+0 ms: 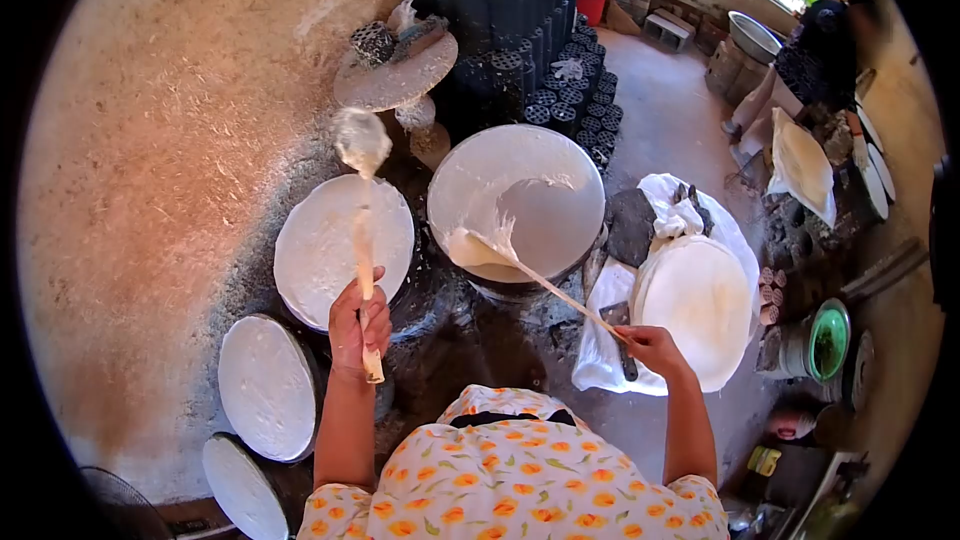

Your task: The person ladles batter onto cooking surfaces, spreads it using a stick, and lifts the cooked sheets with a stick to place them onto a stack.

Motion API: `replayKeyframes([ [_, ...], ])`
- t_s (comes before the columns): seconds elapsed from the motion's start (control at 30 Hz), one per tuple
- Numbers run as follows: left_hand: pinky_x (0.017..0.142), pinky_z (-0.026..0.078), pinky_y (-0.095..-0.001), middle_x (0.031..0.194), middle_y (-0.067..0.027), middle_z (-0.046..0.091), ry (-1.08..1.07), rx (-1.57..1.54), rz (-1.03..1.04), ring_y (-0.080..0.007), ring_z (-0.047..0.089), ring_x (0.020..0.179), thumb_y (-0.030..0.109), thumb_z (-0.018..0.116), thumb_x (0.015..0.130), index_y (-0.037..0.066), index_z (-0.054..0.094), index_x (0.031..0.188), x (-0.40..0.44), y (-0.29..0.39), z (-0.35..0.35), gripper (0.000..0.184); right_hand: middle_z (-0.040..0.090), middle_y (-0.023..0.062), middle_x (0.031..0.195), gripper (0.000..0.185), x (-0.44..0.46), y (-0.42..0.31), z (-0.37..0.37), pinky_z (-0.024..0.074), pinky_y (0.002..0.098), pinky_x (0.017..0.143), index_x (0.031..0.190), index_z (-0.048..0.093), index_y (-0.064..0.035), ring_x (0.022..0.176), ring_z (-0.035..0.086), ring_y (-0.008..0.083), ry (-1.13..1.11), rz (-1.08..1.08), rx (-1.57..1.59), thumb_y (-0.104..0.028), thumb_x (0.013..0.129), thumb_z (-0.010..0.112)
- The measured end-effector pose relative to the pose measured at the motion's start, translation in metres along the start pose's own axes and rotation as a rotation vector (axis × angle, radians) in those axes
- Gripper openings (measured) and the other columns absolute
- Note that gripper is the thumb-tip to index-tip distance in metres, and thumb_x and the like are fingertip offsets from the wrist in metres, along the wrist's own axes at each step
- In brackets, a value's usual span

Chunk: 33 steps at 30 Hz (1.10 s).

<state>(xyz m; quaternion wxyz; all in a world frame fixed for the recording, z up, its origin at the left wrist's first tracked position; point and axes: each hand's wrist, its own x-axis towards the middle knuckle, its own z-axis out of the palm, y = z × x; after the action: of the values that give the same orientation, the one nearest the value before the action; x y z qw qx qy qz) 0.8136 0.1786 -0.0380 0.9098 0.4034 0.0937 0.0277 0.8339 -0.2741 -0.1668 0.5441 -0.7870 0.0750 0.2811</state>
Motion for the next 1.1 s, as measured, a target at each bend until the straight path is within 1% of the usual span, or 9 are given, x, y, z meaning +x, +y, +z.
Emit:
replayKeyframes([
  [0.07, 0.029, 0.032, -0.0190, 0.064, -0.0023, 0.044, 0.002, 0.061, -0.034, -0.0057, 0.036, 0.036, 0.020, 0.044, 0.093, -0.007, 0.046, 0.120, -0.001, 0.001, -0.009, 0.038, 0.069, 0.0060, 0.090, 0.037, 0.015, 0.050, 0.042, 0.0476, 0.0267, 0.066, 0.109, 0.068, -0.0115, 0.075, 0.061, 0.0147, 0.154, -0.297, 0.021, 0.008, 0.079, 0.057],
  [0.17, 0.028, 0.032, -0.0207, 0.065, -0.0030, 0.045, 0.016, 0.179, -0.090, -0.0069, 0.037, 0.035, 0.019, 0.043, 0.093, -0.007, 0.047, 0.118, -0.004, 0.004, -0.020, 0.036, 0.065, 0.0154, 0.086, 0.039, 0.014, 0.001, 0.130, 0.0500, 0.0326, 0.069, 0.114, 0.064, -0.0135, 0.078, 0.064, 0.0270, 0.318, -0.697, -0.229, 0.005, 0.081, 0.054],
  [0.23, 0.029, 0.033, -0.0217, 0.066, -0.0043, 0.045, -0.007, 0.225, -0.088, -0.0076, 0.038, 0.036, 0.020, 0.043, 0.093, -0.006, 0.047, 0.119, -0.007, 0.006, -0.027, 0.037, 0.059, 0.0158, 0.081, 0.043, 0.021, -0.018, 0.172, 0.0512, 0.0371, 0.064, 0.122, 0.058, -0.0213, 0.072, 0.063, 0.0320, 0.376, -0.598, -0.504, -0.001, 0.084, 0.054],
  [0.37, 0.030, 0.034, -0.0223, 0.067, -0.0052, 0.047, -0.013, 0.271, -0.081, -0.0084, 0.039, 0.037, 0.019, 0.042, 0.094, -0.006, 0.047, 0.120, -0.012, 0.020, -0.053, 0.036, 0.056, 0.0157, 0.079, 0.052, 0.004, -0.010, 0.188, 0.0506, 0.0419, 0.057, 0.129, 0.050, -0.0322, 0.064, 0.061, 0.0349, 0.430, -0.289, -0.557, -0.007, 0.084, 0.055],
  [0.43, 0.031, 0.034, -0.0218, 0.067, -0.0053, 0.048, -0.022, 0.265, -0.080, -0.0087, 0.040, 0.038, 0.017, 0.041, 0.094, -0.004, 0.048, 0.119, -0.016, 0.030, -0.066, 0.034, 0.054, 0.0145, 0.080, 0.059, -0.026, 0.004, 0.170, 0.0496, 0.0434, 0.062, 0.130, 0.046, -0.0400, 0.069, 0.060, 0.0343, 0.487, -0.161, -0.974, -0.005, 0.083, 0.052],
  [0.57, 0.032, 0.035, -0.0204, 0.068, -0.0047, 0.050, -0.047, 0.293, -0.070, -0.0084, 0.042, 0.039, 0.016, 0.041, 0.094, -0.003, 0.049, 0.119, -0.020, 0.036, -0.083, 0.032, 0.055, 0.0163, 0.083, 0.064, -0.026, 0.013, 0.188, 0.0511, 0.0443, 0.057, 0.136, 0.037, -0.0403, 0.063, 0.060, 0.0366, 0.559, -0.161, -0.983, -0.009, 0.084, 0.056],
  [0.67, 0.033, 0.035, -0.0201, 0.068, -0.0045, 0.050, -0.050, 0.297, -0.087, -0.0081, 0.042, 0.039, 0.016, 0.041, 0.094, -0.003, 0.049, 0.119, -0.022, 0.038, -0.087, 0.032, 0.055, 0.0178, 0.091, 0.064, -0.002, -0.029, 0.239, 0.0517, 0.0454, 0.064, 0.136, 0.037, -0.0421, 0.072, 0.062, 0.0360, 0.457, -0.364, -0.806, -0.007, 0.085, 0.054],
  [0.9, 0.034, 0.035, -0.0198, 0.067, -0.0042, 0.050, -0.079, 0.287, -0.106, -0.0081, 0.043, 0.040, 0.017, 0.042, 0.094, -0.003, 0.049, 0.119, -0.020, 0.040, -0.093, 0.032, 0.056, 0.0170, 0.092, 0.063, -0.044, -0.032, 0.227, 0.0507, 0.0440, 0.072, 0.135, 0.040, -0.0391, 0.082, 0.062, 0.0362, 0.340, -0.030, -0.887, -0.005, 0.084, 0.053],
  [1.1, 0.034, 0.035, -0.0194, 0.067, -0.0039, 0.050, -0.101, 0.296, -0.131, -0.0076, 0.043, 0.040, 0.018, 0.042, 0.095, -0.002, 0.049, 0.117, -0.014, 0.029, -0.091, 0.031, 0.058, 0.0172, 0.088, 0.063, -0.056, 0.004, 0.202, 0.0505, 0.0451, 0.070, 0.134, 0.042, -0.0372, 0.080, 0.062, 0.0366, 0.532, 0.073, -0.897, -0.004, 0.082, 0.056],
])
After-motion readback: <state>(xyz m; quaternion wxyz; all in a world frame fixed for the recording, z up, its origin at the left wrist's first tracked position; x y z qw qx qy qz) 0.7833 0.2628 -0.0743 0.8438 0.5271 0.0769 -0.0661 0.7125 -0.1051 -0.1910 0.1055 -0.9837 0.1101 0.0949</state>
